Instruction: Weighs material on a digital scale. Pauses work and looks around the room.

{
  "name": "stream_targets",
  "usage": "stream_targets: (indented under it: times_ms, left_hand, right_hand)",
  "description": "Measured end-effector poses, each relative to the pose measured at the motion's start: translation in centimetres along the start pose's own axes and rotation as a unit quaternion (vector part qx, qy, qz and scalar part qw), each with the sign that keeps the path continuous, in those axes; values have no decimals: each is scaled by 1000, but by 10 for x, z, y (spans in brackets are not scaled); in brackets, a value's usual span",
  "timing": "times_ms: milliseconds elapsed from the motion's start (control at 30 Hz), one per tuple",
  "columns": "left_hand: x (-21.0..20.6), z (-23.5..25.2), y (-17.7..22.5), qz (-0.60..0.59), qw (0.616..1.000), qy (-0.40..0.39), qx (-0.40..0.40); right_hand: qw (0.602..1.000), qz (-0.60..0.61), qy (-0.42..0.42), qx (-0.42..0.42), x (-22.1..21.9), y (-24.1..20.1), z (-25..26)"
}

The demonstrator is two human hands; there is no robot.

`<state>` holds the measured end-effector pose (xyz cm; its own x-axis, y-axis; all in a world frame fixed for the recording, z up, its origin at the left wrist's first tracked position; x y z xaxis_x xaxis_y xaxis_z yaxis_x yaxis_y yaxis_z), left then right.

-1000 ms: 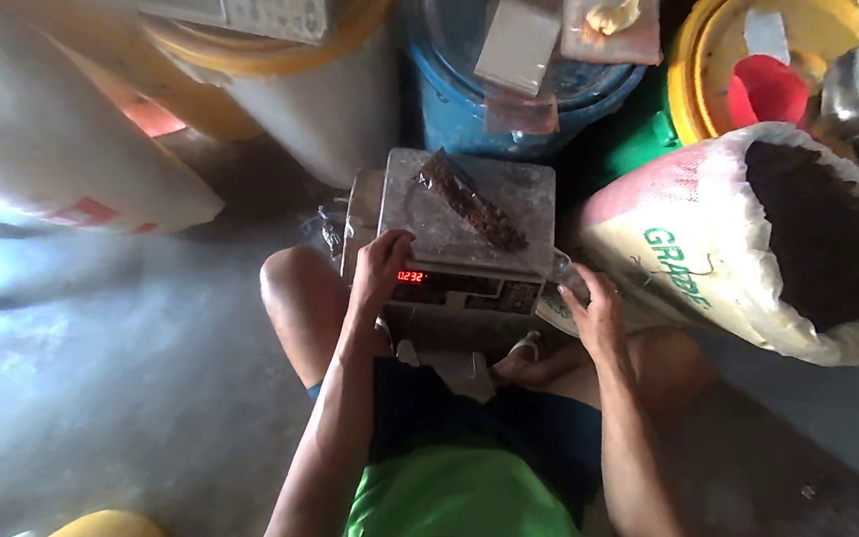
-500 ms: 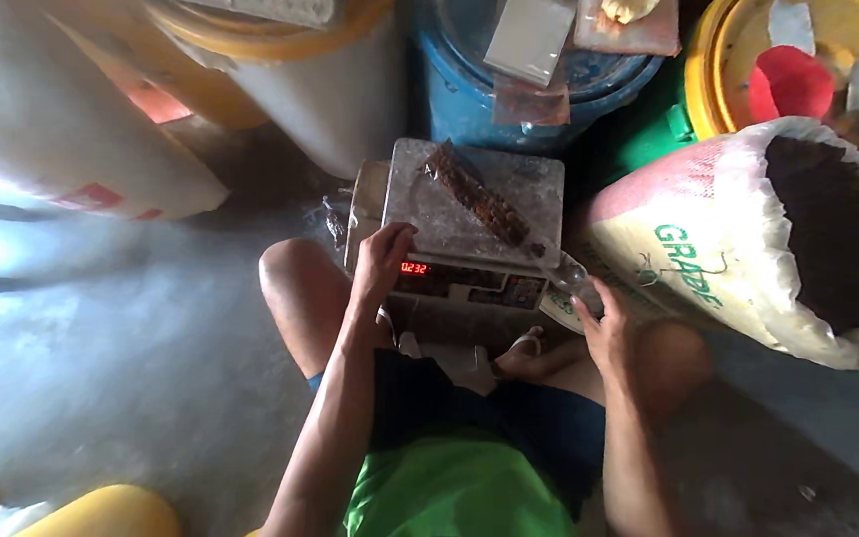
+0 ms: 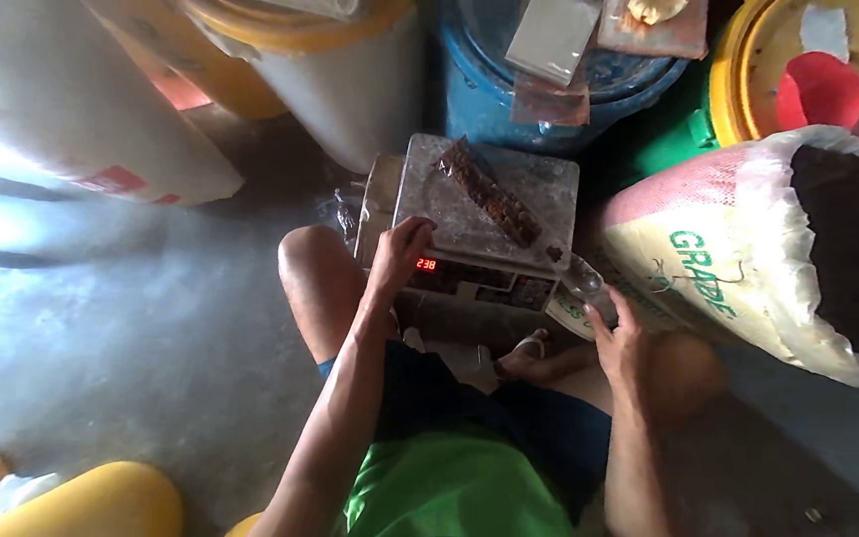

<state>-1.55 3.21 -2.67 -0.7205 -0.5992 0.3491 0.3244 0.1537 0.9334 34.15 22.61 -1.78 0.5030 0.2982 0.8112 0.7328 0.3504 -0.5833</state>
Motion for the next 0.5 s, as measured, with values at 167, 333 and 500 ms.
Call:
stream_targets:
  times_ms: [167, 333, 500]
  left_hand:
    - [1, -1, 3, 21, 1000, -4, 3]
    - [0, -7, 4, 22, 1000, -12, 7]
    - [3, -5, 3, 36, 999, 0, 6]
  right_hand:
    - [1000, -11, -13, 11, 0, -12, 4]
    - [997, -72, -17, 18, 6, -45, 18]
    - [994, -105, -3, 3, 15, -31, 10]
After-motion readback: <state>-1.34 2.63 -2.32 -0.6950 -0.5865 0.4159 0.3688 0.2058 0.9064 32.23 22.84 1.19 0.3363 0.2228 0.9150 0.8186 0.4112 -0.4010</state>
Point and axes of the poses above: each hand's wrist, its own z-axis towards the middle knuckle, its own x-axis out of the back of the hand, y = z × x, the point moved 1 cm from there along z, towards the middle knuckle, and after that the axes turned 5 degrees about -x, right-handed, at the moved point
